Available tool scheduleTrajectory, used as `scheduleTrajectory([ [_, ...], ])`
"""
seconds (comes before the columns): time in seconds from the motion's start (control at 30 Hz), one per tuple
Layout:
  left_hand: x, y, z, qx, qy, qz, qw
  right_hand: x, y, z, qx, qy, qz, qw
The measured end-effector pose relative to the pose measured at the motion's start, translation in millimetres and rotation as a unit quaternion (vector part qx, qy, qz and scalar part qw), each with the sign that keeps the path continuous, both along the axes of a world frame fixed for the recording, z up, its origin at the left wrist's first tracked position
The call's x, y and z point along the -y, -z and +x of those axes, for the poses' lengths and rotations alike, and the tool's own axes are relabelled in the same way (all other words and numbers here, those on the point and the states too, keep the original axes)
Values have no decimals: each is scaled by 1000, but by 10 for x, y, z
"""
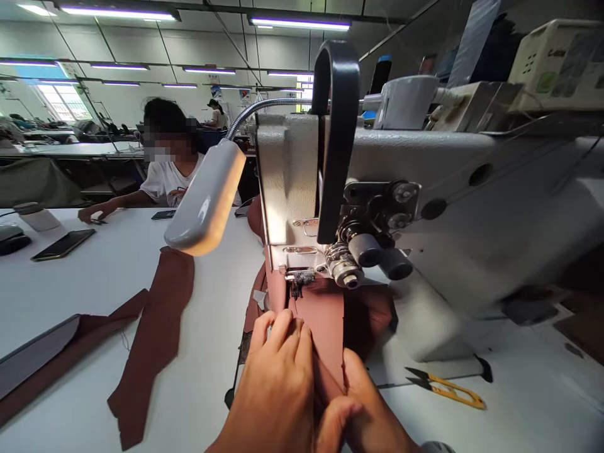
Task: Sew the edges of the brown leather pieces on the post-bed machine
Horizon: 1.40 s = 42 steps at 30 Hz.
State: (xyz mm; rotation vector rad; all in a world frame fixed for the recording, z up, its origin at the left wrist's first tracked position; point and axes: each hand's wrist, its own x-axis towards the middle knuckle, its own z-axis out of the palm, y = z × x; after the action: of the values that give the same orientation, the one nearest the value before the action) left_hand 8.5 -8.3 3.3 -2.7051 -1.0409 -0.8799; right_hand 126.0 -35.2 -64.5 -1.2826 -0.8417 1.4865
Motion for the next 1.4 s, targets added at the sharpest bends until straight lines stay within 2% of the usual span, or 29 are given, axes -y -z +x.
scheduleTrajectory([
  [0.1, -1, 5, 1, 0, 5, 6, 1000, 7, 96, -2, 4, -14, -39, 999],
  [0.17, 1, 14, 4, -4, 9, 12, 1000, 27, 60, -15, -58, -13, 6, 998],
  [0.27, 0, 25, 4, -7, 10, 14, 1000, 30, -12, -66, -199, -4, 101, 975],
  [0.37, -6, 34, 0, -3, 10, 4, 1000, -19, 45, -127, -247, -8, 116, 962],
  [0.5, -25, 53, -8, 0, 9, -7, 1000, -89, 152, -133, -224, -21, 90, 970],
  [0.67, -44, 73, -24, -7, 7, -10, 1000, -98, -45, -23, -185, -137, 84, 970],
  [0.77, -48, 80, -18, 3, 8, -7, 1000, -105, -121, 16, -180, -172, 79, 965],
  [0.93, -62, 88, -2, 21, 6, 21, 1000, -116, -83, -2, -219, -144, 113, 958],
  [1.1, -72, 109, -50, 26, 15, 39, 999, -100, -116, -7, -239, -117, 98, 959],
  [1.17, -87, 143, -86, 37, 19, 31, 999, -109, -86, 19, -206, -120, 90, 967],
  [1.23, -124, 196, -130, 52, 19, 13, 998, -144, -11, 59, -83, -83, 150, 982],
  [1.27, -151, 228, -153, 56, 19, 8, 998, -174, 34, 81, 21, -35, 219, 975],
  [1.3, -183, 261, -177, 60, 22, 10, 998, -211, 76, 101, 141, 26, 303, 942],
  [1.37, -250, 321, -217, 75, 44, 32, 996, -300, 130, 130, 343, 129, 455, 812],
  [1.4, -280, 345, -232, 93, 58, 48, 993, -348, 138, 135, 399, 153, 503, 751],
])
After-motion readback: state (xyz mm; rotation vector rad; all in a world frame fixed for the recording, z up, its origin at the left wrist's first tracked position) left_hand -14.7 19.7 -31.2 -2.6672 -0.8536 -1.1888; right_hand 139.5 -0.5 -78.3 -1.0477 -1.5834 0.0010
